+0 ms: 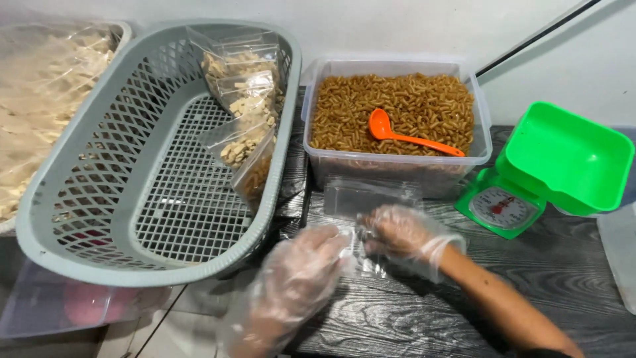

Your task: The person opens a clear plastic bag and uses an orange scoop to transfer dried noodles from a large container into the bag. After filling, the person seals the bag and places it into a gray basket. The process is repeated for a second bag.

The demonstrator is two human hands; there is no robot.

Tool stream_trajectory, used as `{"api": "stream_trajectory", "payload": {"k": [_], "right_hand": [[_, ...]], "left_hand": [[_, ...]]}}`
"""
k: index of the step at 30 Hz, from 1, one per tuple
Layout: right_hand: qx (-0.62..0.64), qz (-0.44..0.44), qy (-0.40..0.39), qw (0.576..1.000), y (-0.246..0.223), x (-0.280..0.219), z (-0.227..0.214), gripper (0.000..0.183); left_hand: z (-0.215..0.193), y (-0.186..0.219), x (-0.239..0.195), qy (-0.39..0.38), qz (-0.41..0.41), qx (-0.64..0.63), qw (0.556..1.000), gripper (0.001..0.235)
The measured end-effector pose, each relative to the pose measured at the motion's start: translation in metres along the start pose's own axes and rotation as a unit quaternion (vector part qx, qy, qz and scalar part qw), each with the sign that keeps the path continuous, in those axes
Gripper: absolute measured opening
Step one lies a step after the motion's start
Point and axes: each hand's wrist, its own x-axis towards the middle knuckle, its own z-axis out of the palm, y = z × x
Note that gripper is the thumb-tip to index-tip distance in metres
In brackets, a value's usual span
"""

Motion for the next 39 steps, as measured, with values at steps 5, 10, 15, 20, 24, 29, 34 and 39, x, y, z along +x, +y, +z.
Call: {"api": "stream_trajectory", "payload": {"k": [5, 10, 15, 20, 24, 29, 34, 39], "right_hand": [[-0.029, 0.112, -0.122, 0.986, -0.012, -0.007, 0.021, 0.075], [0.02, 0.106, -0.095, 0.99, 0.0, -0.008, 0.033, 0.055], [0.227, 0.036, 0.028, 0.973, 0.04, -0.003, 0.065, 0.017], [0.445, 0.002, 0.14, 0.885, 0.05, -0.004, 0.075, 0.025], [0.434, 0.015, 0.179, 0.883, 0.044, -0.007, 0.063, 0.026], [0.533, -0.007, 0.206, 0.82, 0.048, -0.013, 0.054, 0.026], [0.541, 0.073, 0.3, 0.782, 0.027, -0.033, -0.008, 0.014], [0.398, 0.006, 0.369, 0.84, 0.02, -0.055, -0.042, 0.022]], "left_hand": [[0.06, -0.008, -0.04, -0.445, -0.316, -0.11, 0.831, 0.103], [0.102, -0.022, -0.046, -0.514, -0.32, -0.07, 0.793, 0.135], [0.12, -0.03, -0.066, -0.505, -0.263, -0.014, 0.822, 0.144], [0.136, -0.034, -0.091, -0.205, -0.089, 0.082, 0.971, 0.122], [0.148, -0.023, -0.085, -0.166, -0.112, 0.004, 0.98, 0.119], [0.145, -0.021, -0.065, -0.122, -0.073, 0.035, 0.989, 0.113], [0.129, -0.032, -0.033, -0.007, -0.038, 0.066, 0.997, 0.117], [0.099, -0.027, -0.003, -0.085, -0.212, -0.08, 0.97, 0.125]]}}
